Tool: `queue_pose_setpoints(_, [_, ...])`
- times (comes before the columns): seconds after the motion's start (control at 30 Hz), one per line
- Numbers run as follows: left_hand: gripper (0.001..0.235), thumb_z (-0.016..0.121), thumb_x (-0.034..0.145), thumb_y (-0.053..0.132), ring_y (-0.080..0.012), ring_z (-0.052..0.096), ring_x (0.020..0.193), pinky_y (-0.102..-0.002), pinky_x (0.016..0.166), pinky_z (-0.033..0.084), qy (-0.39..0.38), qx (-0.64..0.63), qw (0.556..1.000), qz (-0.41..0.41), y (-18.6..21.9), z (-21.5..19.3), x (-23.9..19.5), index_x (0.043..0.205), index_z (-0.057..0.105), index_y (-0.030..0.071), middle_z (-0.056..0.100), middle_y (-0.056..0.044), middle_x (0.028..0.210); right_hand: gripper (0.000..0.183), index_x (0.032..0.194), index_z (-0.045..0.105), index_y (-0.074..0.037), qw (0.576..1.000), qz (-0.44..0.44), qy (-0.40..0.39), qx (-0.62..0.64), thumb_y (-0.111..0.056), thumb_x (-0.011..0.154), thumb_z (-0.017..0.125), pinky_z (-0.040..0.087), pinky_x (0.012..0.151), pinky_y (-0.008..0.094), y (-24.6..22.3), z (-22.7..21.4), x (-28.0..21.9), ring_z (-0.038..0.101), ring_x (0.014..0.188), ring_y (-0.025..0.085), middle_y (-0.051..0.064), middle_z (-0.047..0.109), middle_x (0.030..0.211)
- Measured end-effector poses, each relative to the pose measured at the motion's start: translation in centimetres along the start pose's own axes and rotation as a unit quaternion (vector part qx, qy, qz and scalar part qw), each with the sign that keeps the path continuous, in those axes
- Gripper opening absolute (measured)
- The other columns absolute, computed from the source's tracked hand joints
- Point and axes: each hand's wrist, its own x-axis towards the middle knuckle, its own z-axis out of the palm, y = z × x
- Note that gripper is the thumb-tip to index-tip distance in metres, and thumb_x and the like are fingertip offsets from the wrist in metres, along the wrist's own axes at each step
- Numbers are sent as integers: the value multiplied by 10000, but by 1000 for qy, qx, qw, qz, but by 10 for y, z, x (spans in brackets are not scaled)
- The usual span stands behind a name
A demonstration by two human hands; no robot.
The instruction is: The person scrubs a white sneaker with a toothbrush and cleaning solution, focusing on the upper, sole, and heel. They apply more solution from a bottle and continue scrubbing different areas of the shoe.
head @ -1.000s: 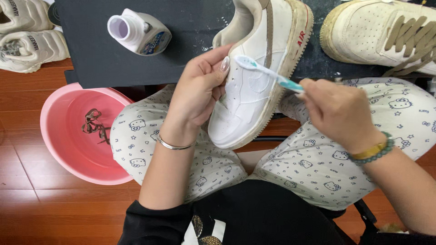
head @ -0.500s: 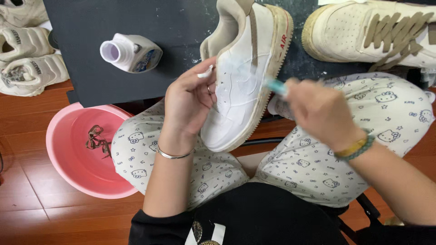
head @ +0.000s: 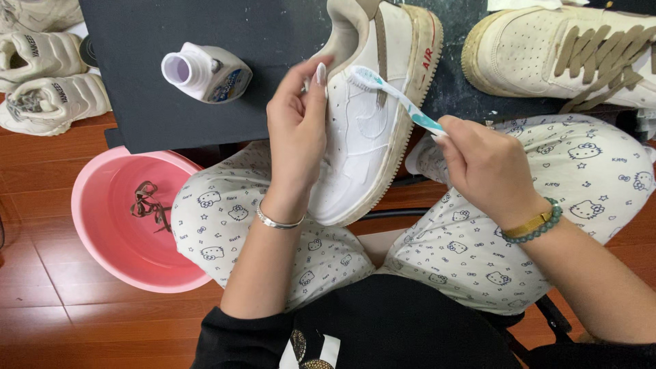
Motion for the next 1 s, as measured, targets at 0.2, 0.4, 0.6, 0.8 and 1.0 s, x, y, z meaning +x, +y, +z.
queue_pose_setpoints(0.2, [446, 531, 1144, -8, -49, 588, 628, -210, 664, 450, 17, 284, 942, 181, 5, -3, -6, 1537, 339, 82, 667, -22, 732, 169, 1171, 651, -11, 1000, -4, 12, 3, -131, 1053, 625, 514, 576, 374, -3, 3, 2, 660, 655, 275, 142, 686, 856])
queue_pose_setpoints(0.4, [478, 448, 1127, -91, -240, 648, 969, -287, 888, 537, -53, 360, 872, 327, 6, -11, -5, 1500, 220, 101, 568, -190, 1219, 162, 1167, 645, -12, 1000, 10, -5, 16, -131, 1067, 600, 513, 568, 372, -3, 4, 4, 658, 645, 266, 133, 678, 836])
queue_pose_setpoints(0.6, [526, 416, 1085, -138, -194, 624, 1050, -257, 998, 515, -92, 206, 952, 205, 6, -17, -7, 1538, 256, 75, 575, -102, 1175, 134, 1144, 645, -32, 1000, 7, 0, 1, -139, 1073, 605, 520, 600, 389, -2, 4, 3, 666, 685, 292, 136, 677, 845])
queue_pose_setpoints(0.8, [401, 466, 1026, 158, -179, 683, 1033, -312, 940, 558, -68, -252, 950, -170, 0, -28, -3, 1334, 534, -90, 696, -145, 1165, 153, 1179, 643, -22, 1000, 4, 9, -6, -124, 1072, 603, 518, 579, 376, -6, 3, 6, 657, 652, 269, 130, 681, 856])
queue_pose_setpoints(1.0, [587, 405, 1168, 380, -191, 687, 1007, -325, 980, 565, -87, -349, 920, -156, -22, -34, -2, 1271, 618, -157, 709, -181, 1098, 183, 1028, 676, -48, 995, -64, -32, -71, -208, 1065, 598, 377, 380, 285, -9, 14, 4, 467, 416, 125, 39, 543, 612])
